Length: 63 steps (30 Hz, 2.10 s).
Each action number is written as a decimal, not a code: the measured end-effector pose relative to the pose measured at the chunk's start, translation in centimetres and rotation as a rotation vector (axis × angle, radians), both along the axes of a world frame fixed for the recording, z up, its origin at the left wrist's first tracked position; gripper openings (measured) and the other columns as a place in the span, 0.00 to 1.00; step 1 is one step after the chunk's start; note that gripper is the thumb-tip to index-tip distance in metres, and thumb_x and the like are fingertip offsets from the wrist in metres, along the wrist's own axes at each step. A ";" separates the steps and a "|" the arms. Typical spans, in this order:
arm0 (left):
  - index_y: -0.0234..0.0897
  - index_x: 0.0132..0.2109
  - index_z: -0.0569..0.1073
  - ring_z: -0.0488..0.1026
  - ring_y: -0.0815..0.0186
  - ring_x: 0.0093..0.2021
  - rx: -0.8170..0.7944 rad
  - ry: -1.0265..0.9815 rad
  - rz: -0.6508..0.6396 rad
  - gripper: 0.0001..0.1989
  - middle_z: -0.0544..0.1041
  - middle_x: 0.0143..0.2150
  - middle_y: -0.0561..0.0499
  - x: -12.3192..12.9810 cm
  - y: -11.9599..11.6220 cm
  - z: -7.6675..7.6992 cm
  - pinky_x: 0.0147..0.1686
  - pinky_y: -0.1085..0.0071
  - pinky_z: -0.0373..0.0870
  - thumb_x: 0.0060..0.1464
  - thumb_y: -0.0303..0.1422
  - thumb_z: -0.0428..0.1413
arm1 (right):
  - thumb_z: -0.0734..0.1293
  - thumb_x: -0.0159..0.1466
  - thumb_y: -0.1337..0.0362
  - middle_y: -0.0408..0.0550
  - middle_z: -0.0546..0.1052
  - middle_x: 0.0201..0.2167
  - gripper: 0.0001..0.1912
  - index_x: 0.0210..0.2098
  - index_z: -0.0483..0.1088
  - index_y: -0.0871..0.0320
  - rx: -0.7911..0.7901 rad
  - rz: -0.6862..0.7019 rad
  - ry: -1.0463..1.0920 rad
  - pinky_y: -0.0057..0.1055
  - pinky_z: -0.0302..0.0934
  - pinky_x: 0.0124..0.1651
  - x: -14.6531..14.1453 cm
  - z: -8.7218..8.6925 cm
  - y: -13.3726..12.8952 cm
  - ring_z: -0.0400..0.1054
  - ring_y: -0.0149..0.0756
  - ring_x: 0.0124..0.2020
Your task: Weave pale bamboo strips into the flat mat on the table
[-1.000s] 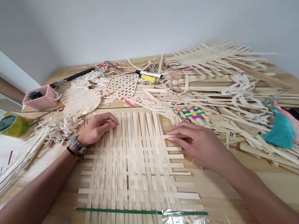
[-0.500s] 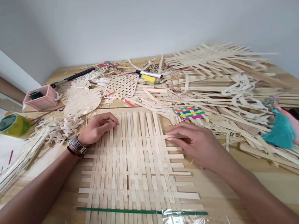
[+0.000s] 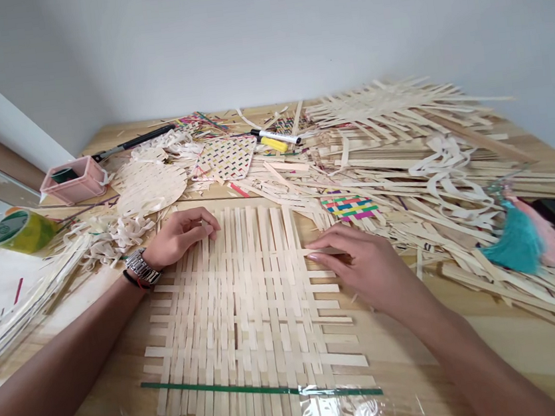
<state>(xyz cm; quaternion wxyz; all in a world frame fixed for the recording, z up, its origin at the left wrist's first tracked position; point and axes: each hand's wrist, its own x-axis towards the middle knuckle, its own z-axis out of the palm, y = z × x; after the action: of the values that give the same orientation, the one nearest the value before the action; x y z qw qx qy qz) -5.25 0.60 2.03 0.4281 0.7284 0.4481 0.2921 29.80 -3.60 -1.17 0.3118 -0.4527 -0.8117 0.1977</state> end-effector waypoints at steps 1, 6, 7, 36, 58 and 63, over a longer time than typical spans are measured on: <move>0.34 0.39 0.78 0.73 0.66 0.32 -0.001 -0.002 -0.002 0.11 0.82 0.33 0.48 0.0 0.0 0.0 0.32 0.70 0.65 0.60 0.38 0.57 | 0.68 0.72 0.52 0.48 0.83 0.39 0.12 0.39 0.80 0.50 -0.001 0.004 -0.002 0.42 0.71 0.44 0.0 0.0 0.0 0.78 0.42 0.39; 0.34 0.39 0.78 0.74 0.65 0.32 -0.012 -0.012 0.001 0.11 0.81 0.33 0.49 0.0 0.0 -0.1 0.33 0.70 0.66 0.59 0.38 0.57 | 0.68 0.73 0.51 0.47 0.83 0.39 0.13 0.39 0.80 0.50 0.009 -0.001 0.007 0.41 0.71 0.42 -0.1 -0.3 0.0 0.77 0.40 0.38; 0.34 0.39 0.78 0.74 0.65 0.32 -0.014 -0.012 0.003 0.11 0.81 0.33 0.49 -0.1 0.1 -0.2 0.33 0.70 0.66 0.59 0.38 0.57 | 0.68 0.73 0.51 0.47 0.83 0.39 0.13 0.39 0.80 0.50 0.009 -0.001 0.008 0.41 0.71 0.42 -0.1 -0.3 -0.1 0.77 0.40 0.38; 0.35 0.39 0.78 0.74 0.66 0.31 0.010 -0.020 -0.005 0.11 0.82 0.33 0.49 0.0 0.0 -0.1 0.32 0.70 0.66 0.60 0.38 0.57 | 0.67 0.73 0.52 0.47 0.83 0.38 0.12 0.39 0.79 0.50 -0.003 -0.009 -0.003 0.40 0.72 0.43 -0.5 0.0 -0.2 0.78 0.40 0.39; 0.35 0.39 0.78 0.75 0.66 0.31 0.014 -0.018 -0.011 0.10 0.81 0.32 0.49 0.0 0.1 -0.3 0.31 0.70 0.66 0.60 0.37 0.57 | 0.67 0.72 0.46 0.49 0.84 0.40 0.17 0.39 0.82 0.48 -0.004 -0.015 0.002 0.45 0.73 0.43 0.0 -0.2 0.0 0.79 0.43 0.39; 0.35 0.39 0.78 0.75 0.65 0.32 0.011 -0.006 -0.010 0.10 0.82 0.32 0.49 0.0 0.1 -0.2 0.32 0.70 0.66 0.60 0.37 0.57 | 0.67 0.72 0.47 0.49 0.84 0.39 0.16 0.38 0.81 0.49 -0.001 -0.021 0.003 0.44 0.73 0.43 -0.1 -0.2 0.0 0.78 0.42 0.38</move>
<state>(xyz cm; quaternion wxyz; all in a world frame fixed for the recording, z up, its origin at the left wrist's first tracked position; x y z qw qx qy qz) -5.29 0.68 1.86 0.4269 0.7322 0.4414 0.2947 29.67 -3.60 -1.38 0.3148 -0.4609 -0.8064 0.1956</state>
